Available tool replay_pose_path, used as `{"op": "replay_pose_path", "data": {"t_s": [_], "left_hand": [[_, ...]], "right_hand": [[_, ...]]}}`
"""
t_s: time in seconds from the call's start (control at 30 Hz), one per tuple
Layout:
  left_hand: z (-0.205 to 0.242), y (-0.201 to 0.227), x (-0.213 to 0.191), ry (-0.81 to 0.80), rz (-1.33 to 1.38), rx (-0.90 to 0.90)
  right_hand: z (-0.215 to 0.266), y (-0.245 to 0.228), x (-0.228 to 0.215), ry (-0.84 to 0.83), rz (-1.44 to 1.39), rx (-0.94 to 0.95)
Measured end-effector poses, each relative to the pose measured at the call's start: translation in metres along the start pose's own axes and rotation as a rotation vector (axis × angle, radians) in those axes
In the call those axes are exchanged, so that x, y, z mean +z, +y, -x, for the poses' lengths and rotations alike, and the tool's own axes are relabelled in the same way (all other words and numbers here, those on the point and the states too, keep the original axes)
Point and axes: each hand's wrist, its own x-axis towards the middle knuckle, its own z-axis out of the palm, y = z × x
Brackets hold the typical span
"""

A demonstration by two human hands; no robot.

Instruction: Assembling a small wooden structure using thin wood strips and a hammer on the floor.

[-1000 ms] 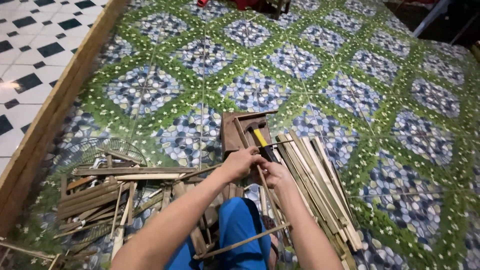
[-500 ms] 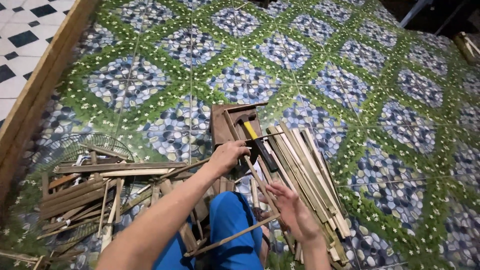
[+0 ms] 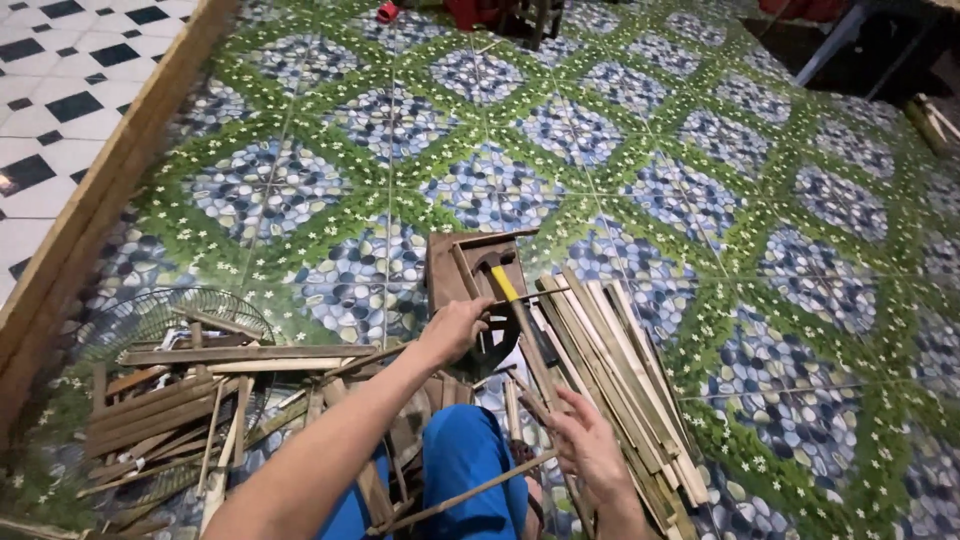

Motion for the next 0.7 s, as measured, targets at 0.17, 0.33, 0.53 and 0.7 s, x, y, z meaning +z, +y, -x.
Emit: {"op": "replay_pose_path", "data": {"t_s": [0.17,0.33,0.53,0.7], "left_hand": [[-0.004,0.000,0.006,0.027,-0.048,-0.116],[-0.004,0.009,-0.003,0.038,0.063,-0.186],[-0.006,0.005,-0.002,-0.001,0.116,-0.171],[-0.003,0.008,0.005,-0.009,0.066,-0.142]], "right_hand": [[-0.010,-0.019,0.029,-0.024,-0.096,0.020],[-0.014,-0.039,0.040,0.004,0.049,0.003],[-0.008,-0.046,0.033,-0.069,-0.005,0.017],[0.002,-0.041,0.021,-0.115,0.021,0.013]]}}
